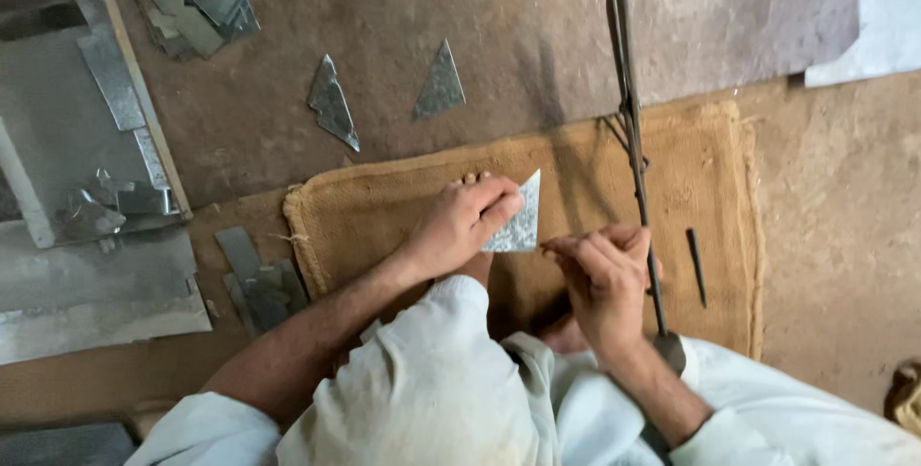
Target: The person sits on a mat on the workshop floor and cuts small pieces of sheet metal with large hand shears, trimming edges off triangular offcuts. The person sets trimmed pieces aside, gathers cut pieces into a pile, and marks a flat metal strip with a scriber.
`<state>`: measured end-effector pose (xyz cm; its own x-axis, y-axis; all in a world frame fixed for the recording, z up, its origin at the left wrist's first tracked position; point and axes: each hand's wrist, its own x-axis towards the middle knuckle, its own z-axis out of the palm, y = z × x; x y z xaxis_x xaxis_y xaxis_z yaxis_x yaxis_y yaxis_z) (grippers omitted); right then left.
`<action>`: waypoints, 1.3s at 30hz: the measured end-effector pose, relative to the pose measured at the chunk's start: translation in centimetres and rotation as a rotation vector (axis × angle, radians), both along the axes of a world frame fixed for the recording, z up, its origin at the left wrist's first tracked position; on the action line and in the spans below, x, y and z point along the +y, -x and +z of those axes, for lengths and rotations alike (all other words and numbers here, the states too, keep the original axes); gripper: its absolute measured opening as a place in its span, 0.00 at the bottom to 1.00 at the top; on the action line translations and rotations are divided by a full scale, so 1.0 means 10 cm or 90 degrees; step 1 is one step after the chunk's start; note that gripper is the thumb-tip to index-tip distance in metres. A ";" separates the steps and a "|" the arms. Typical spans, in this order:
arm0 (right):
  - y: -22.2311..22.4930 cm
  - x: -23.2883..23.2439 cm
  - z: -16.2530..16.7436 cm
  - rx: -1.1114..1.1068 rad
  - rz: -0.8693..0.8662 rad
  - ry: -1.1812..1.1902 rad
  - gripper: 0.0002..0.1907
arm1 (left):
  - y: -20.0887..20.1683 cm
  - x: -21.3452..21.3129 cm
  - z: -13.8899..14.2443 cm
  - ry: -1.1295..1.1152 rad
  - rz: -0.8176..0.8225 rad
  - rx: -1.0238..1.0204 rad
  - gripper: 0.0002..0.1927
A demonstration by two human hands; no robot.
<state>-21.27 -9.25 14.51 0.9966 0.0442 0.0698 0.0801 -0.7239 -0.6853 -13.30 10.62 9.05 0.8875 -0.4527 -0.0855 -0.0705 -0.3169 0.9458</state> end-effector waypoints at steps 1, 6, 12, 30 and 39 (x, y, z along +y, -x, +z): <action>0.02 -0.06 -0.02 0.007 0.015 0.001 0.07 | 0.06 -0.01 -0.03 0.004 0.008 -0.004 0.13; 0.16 -0.28 -0.06 0.064 0.124 -0.008 0.11 | 0.11 -0.06 -0.16 -0.019 0.017 -0.017 0.13; 0.22 -0.20 -0.04 0.092 0.075 -0.061 0.08 | -0.11 0.05 -0.17 0.047 0.165 0.138 0.10; -0.41 0.09 -0.06 -0.059 -0.023 0.016 0.09 | -0.01 -0.09 -0.11 0.342 0.222 0.313 0.12; -0.01 0.14 -0.20 0.059 0.031 -0.023 0.10 | -0.17 0.04 -0.41 0.324 0.200 0.342 0.12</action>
<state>-21.20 -7.84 12.46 0.9955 0.0920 -0.0206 0.0495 -0.6955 -0.7168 -11.58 11.00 4.94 0.8759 -0.2874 -0.3874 0.4563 0.2332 0.8587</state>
